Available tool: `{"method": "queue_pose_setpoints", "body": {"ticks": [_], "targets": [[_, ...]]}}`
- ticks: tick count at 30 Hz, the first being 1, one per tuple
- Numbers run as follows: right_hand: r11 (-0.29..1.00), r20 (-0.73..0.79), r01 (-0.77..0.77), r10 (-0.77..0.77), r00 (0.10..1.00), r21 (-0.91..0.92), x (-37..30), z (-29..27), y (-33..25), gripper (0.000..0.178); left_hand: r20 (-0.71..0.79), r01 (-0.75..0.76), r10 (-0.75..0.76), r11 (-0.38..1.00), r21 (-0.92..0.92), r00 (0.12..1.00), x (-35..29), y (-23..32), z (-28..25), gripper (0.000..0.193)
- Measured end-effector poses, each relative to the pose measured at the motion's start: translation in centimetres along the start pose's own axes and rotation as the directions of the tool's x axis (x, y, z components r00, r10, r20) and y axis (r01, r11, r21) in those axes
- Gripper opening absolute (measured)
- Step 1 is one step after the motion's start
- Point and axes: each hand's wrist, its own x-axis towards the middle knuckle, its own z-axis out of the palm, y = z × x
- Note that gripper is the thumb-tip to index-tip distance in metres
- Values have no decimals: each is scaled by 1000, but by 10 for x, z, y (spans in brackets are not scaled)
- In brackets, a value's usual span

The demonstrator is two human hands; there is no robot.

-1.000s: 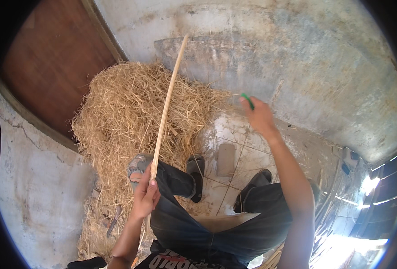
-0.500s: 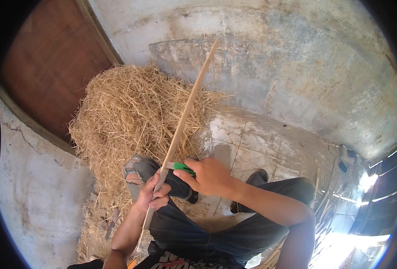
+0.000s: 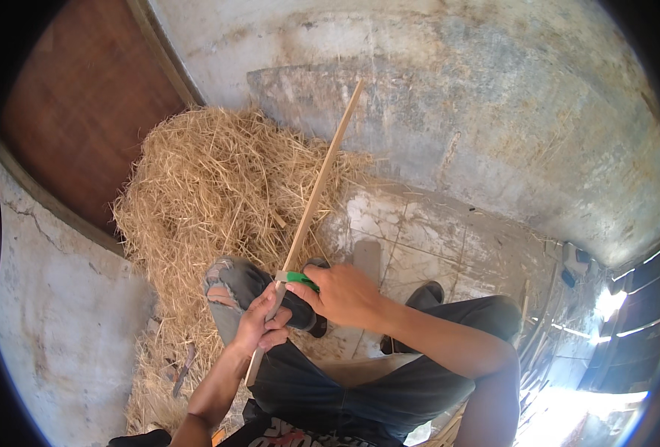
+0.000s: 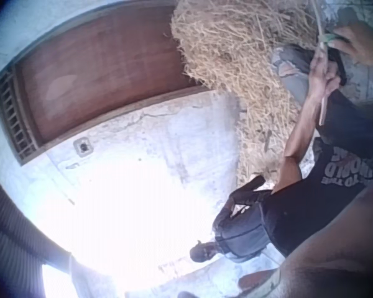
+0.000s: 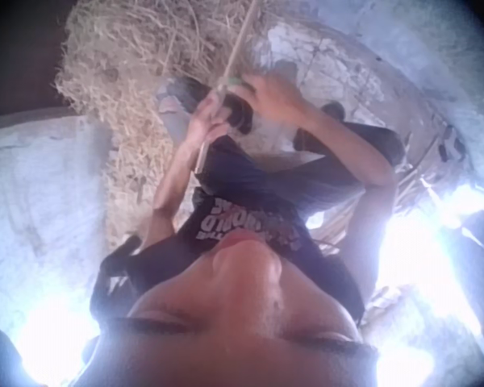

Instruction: The person whittles a long wooden stick using a small green-handled knife, shaving off thin layers of wood while sitting on the floor.

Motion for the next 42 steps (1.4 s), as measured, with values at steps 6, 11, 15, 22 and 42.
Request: {"method": "queue_pose_setpoints", "body": {"ticks": [6, 11, 15, 22, 42], "targets": [[996, -33, 44, -47, 998, -78, 1, 13, 7, 49, 0, 5, -5, 999, 33, 1000, -9, -3, -6, 52], [996, -66, 44, -49, 997, -79, 3, 13, 6, 50, 8, 28, -28, 998, 57, 1000, -19, 1, -3, 60], [969, -258, -186, 142, 956, -159, 24, -19, 59, 55, 37, 138, -140, 988, 63, 989, -40, -5, 2, 63], [842, -623, -539, 414, 664, -16, 32, -130, 214, 66, 110, 256, -261, 965, 64, 959, -108, -46, -30, 58], [734, -143, -156, 327, 934, 661, 33, -47, 55, 41, 253, 147, -96, 971, -190, 963, -65, -34, -15, 71]]}}
